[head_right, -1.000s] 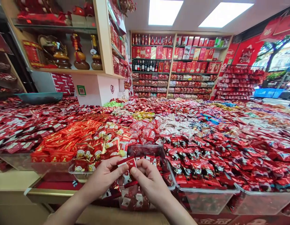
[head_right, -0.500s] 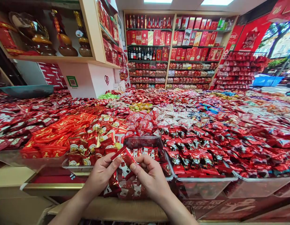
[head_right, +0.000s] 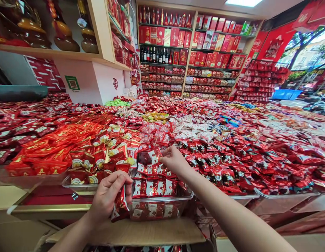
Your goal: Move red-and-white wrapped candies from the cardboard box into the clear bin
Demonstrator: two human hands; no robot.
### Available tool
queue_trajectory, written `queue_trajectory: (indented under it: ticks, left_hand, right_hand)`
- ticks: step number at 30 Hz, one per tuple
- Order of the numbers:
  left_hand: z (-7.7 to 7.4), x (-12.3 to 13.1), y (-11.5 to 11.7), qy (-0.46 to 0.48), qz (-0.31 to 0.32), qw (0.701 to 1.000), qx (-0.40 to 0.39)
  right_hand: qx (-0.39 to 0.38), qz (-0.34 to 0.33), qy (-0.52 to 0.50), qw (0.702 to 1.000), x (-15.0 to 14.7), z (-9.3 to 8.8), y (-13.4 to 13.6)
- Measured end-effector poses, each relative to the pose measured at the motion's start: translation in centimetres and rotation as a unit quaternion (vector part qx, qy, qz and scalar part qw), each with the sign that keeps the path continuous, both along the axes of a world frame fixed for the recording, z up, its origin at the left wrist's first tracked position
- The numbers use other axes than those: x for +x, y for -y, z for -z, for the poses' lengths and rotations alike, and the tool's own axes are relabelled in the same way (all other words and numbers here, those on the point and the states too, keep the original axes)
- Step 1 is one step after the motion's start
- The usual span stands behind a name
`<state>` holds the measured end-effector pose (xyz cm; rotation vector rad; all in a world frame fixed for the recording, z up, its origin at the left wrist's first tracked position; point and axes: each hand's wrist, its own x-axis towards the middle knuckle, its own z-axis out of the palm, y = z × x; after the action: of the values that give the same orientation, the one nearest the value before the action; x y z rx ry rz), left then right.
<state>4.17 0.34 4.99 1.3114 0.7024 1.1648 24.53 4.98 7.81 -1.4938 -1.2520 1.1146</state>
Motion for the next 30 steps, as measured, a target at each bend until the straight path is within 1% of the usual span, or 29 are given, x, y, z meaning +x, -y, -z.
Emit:
queue_trajectory:
  ticks: [3, 5, 8, 11, 14, 17, 20, 24, 27, 30]
  left_hand:
    - [0.2, -0.1, 0.0, -0.011, 0.0, 1.0, 0.029]
    - [0.3, -0.1, 0.0, -0.009, 0.003, 0.999, 0.038]
    - [0.4, -0.3, 0.0, 0.009, 0.004, 0.999, 0.042]
    - [0.5, -0.6, 0.1, 0.038, -0.001, 0.999, 0.012]
    - [0.5, -0.8, 0.1, 0.075, 0.0, 0.996, -0.041]
    - [0.6, -0.8, -0.1, 0.093, -0.001, 0.994, -0.062]
    - [0.6, -0.8, -0.1, 0.096, -0.002, 0.994, -0.059]
    - [0.7, -0.9, -0.1, 0.097, 0.001, 0.994, -0.049]
    - [0.9, -0.9, -0.1, 0.097, -0.002, 0.994, -0.052]
    - [0.8, -0.9, -0.1, 0.094, -0.002, 0.994, -0.056]
  right_hand:
    - [-0.041, -0.005, 0.069, 0.997, -0.6, 0.4, -1.6]
    - [-0.083, -0.039, 0.106, 0.99, -1.1, 0.5, -2.1]
    - [-0.133, -0.09, 0.138, 0.977, -1.9, 0.9, -1.9]
    - [-0.162, -0.132, 0.16, 0.965, -2.3, 1.5, -1.0]
    - [-0.159, -0.188, 0.203, 0.948, -2.4, 2.0, -0.2]
    - [-0.164, -0.224, 0.222, 0.935, -2.7, 2.3, -0.1]
    - [-0.183, -0.231, 0.229, 0.928, -3.3, 2.7, -0.1]
    - [-0.186, -0.233, 0.278, 0.913, -3.9, 2.9, -0.1]
    - [-0.194, -0.259, 0.299, 0.898, -4.1, 3.0, 0.0]
    - [-0.203, -0.278, 0.289, 0.893, -4.1, 3.1, 0.0]
